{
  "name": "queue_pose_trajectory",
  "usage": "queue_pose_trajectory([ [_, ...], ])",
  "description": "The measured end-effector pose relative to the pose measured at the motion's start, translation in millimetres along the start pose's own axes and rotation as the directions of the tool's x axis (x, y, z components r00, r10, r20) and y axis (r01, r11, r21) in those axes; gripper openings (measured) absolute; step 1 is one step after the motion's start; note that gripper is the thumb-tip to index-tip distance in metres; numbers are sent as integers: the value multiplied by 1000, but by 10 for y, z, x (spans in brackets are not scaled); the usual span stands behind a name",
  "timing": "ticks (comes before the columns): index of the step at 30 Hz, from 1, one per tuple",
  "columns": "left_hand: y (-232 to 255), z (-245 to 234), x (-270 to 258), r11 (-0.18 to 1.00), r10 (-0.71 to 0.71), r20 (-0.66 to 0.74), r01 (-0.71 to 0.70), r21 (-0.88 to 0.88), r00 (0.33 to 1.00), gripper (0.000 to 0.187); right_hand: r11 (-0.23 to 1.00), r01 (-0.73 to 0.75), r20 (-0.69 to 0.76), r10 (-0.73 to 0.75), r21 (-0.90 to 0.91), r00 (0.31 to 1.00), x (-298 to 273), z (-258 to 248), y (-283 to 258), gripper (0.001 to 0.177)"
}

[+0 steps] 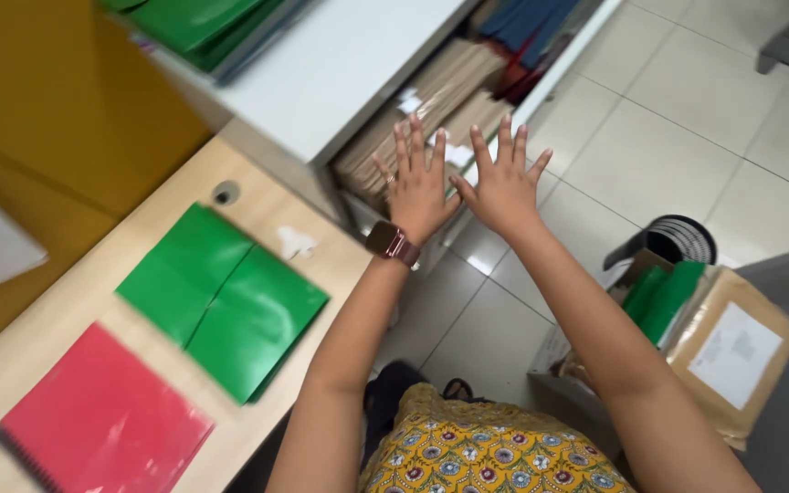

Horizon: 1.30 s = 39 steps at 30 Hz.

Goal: Organizes folders and notebooks in a filing cabinet and on office desks.

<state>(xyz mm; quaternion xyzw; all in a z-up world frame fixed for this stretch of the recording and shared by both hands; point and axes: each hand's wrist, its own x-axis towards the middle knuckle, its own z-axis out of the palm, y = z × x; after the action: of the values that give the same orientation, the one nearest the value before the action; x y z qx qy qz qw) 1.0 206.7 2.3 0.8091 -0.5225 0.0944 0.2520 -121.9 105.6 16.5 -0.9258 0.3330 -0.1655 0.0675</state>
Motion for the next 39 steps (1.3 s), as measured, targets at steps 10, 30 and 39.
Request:
queue_pose_trajectory([
  [10,556,1497,1961,984,143,150,-123,-131,978,48,998,-56,-69,55,-1,996,1236,86,1678,77],
  [30,675,4321,4926,910,40,518,183,-373,855,37,948,300,144,-313,104,939,4536,784,3989,48],
  [39,1081,4105,5254,952,-280,627,294,84,727,33,859,510,749,-369,48,551,5472,527,4313,46],
])
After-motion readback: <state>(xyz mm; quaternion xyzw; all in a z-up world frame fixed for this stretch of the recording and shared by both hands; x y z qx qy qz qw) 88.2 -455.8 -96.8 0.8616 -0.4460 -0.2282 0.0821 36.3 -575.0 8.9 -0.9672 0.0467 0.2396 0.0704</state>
